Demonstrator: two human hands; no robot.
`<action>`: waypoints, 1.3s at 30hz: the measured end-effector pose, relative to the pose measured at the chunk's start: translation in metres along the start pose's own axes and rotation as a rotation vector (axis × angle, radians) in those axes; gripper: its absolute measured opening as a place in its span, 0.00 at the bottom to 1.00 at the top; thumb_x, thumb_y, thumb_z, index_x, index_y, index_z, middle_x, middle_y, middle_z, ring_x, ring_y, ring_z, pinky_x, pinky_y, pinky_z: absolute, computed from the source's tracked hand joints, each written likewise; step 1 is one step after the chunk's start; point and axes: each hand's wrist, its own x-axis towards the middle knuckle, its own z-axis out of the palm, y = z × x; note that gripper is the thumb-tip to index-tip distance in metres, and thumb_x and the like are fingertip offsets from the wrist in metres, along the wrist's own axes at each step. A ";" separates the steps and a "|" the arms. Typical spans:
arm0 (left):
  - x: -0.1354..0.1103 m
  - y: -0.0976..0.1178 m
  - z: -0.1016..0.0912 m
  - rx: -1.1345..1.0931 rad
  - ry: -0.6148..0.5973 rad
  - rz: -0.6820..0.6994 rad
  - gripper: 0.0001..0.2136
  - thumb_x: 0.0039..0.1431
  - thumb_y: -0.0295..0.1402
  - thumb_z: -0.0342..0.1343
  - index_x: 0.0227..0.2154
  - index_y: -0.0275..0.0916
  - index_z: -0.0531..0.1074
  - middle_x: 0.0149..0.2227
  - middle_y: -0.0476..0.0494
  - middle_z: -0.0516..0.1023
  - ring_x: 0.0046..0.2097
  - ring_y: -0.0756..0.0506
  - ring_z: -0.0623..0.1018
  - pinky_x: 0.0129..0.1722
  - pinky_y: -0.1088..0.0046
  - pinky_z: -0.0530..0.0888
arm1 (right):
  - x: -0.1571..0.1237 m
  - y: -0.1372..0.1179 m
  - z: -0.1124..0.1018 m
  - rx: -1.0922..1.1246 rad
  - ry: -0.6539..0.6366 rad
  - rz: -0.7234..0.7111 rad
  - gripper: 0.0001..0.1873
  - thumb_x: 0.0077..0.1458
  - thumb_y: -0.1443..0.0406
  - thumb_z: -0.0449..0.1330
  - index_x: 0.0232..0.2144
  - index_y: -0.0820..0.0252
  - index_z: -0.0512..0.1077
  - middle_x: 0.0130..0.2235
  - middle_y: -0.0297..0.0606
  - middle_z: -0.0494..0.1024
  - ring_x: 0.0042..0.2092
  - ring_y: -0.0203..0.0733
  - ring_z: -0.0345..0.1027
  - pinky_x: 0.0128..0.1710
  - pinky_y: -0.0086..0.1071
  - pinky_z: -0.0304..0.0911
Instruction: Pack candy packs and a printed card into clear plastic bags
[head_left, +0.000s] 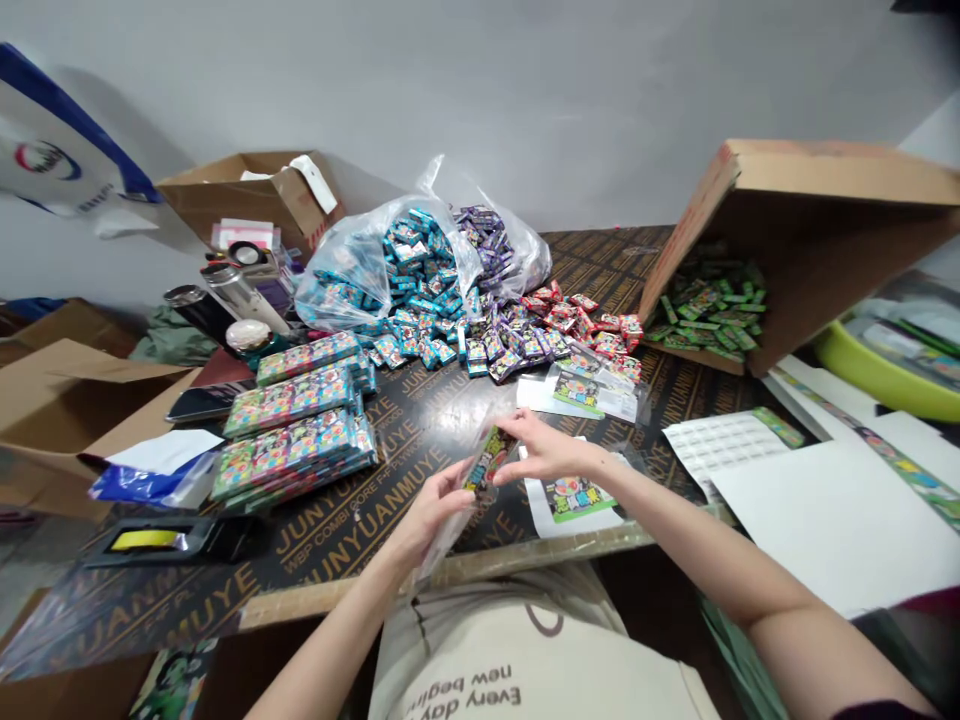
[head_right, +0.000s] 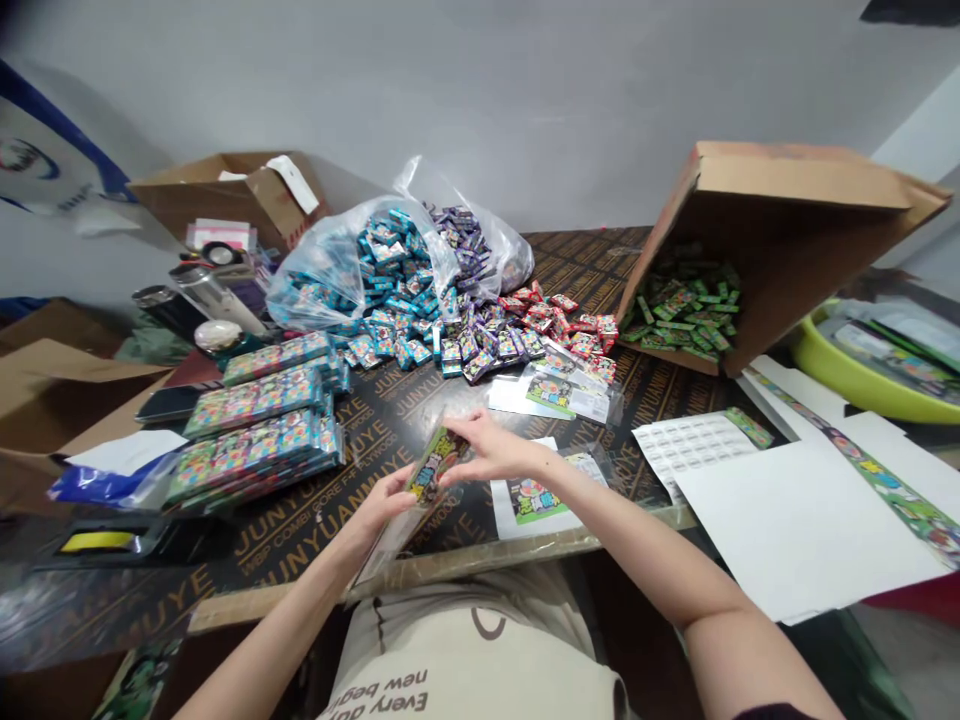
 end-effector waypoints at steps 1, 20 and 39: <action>-0.001 0.001 0.001 0.004 0.019 -0.014 0.21 0.45 0.35 0.58 0.45 0.35 0.70 0.37 0.44 0.76 0.34 0.47 0.72 0.36 0.74 0.66 | 0.000 0.000 -0.001 0.037 -0.016 0.019 0.28 0.40 0.54 0.64 0.43 0.59 0.67 0.33 0.36 0.71 0.39 0.42 0.60 0.43 0.36 0.55; 0.004 0.001 -0.022 0.525 0.320 0.051 0.20 0.51 0.46 0.50 0.16 0.34 0.66 0.17 0.50 0.66 0.22 0.51 0.63 0.22 0.77 0.60 | 0.004 0.014 0.057 1.134 0.249 0.405 0.25 0.40 0.59 0.65 0.43 0.60 0.66 0.28 0.32 0.75 0.28 0.35 0.69 0.29 0.29 0.66; 0.036 -0.022 0.027 -0.296 0.501 0.211 0.17 0.49 0.45 0.55 0.33 0.34 0.72 0.31 0.44 0.78 0.37 0.45 0.76 0.39 0.70 0.70 | 0.023 0.004 0.076 0.912 1.013 0.522 0.23 0.53 0.51 0.46 0.39 0.60 0.69 0.28 0.37 0.73 0.31 0.40 0.67 0.32 0.32 0.63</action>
